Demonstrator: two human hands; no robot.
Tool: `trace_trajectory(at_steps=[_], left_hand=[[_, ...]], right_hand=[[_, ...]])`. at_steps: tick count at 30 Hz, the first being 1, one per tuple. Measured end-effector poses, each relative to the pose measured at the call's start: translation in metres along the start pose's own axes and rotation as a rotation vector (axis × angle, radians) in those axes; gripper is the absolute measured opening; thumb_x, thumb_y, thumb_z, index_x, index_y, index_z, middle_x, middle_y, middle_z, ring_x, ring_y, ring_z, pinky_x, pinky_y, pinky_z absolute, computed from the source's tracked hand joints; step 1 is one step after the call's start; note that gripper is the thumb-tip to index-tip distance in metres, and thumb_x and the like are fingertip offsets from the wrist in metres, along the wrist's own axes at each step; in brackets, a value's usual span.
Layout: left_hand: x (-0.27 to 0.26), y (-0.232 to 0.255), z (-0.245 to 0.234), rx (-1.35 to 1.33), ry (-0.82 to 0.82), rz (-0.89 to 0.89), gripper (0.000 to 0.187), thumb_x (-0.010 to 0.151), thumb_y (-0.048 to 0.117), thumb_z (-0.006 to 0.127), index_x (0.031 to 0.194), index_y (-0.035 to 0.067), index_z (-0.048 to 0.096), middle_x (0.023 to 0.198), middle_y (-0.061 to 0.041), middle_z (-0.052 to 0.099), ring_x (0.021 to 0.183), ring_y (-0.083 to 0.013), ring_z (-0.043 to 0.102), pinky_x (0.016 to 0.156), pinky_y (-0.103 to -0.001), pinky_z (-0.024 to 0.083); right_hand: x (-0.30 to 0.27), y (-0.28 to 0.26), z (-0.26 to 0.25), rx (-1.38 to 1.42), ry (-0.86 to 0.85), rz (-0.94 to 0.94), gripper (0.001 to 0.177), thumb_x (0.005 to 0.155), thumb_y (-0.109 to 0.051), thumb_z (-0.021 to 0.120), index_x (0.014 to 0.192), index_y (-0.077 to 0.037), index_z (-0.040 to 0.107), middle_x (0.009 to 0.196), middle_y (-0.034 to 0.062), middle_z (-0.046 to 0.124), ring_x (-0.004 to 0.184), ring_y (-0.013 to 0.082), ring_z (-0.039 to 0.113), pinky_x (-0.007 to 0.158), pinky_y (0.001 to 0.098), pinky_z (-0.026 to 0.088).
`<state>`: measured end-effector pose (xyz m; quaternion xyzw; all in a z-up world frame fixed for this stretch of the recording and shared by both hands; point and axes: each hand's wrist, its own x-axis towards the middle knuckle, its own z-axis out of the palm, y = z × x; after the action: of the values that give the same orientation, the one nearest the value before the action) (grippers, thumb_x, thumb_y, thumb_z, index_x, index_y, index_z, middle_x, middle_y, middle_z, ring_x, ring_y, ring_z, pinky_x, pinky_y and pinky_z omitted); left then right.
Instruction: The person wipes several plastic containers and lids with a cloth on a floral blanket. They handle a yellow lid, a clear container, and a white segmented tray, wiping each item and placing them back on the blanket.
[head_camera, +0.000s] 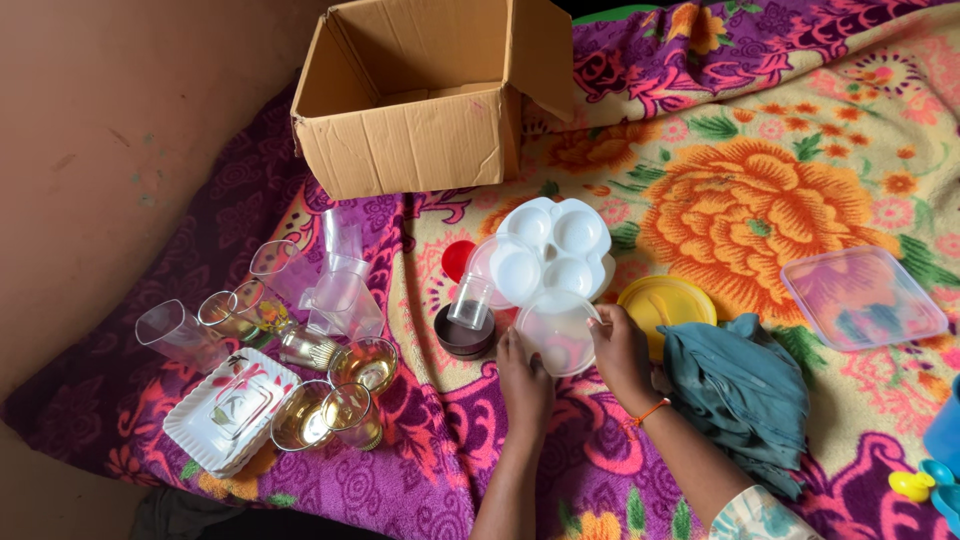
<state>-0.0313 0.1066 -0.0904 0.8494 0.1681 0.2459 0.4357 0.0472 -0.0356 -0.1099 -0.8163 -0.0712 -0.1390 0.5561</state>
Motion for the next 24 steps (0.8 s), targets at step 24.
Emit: trace_trajectory(at_steps=[24], left_hand=[[0.002, 0.014, -0.008, -0.499, 0.065, -0.447, 0.018, 0.097, 0.002, 0.055, 0.112, -0.002, 0.065, 0.097, -0.011, 0.072, 0.084, -0.0163, 0.065, 0.079, -0.031, 0.054]], right_hand=[[0.039, -0.082, 0.006, -0.363, -0.041, -0.322, 0.013, 0.091, -0.014, 0.069, 0.095, -0.002, 0.065, 0.098, 0.0205, 0.071, 0.094, 0.0427, 0.068, 0.081, 0.0493, 0.054]])
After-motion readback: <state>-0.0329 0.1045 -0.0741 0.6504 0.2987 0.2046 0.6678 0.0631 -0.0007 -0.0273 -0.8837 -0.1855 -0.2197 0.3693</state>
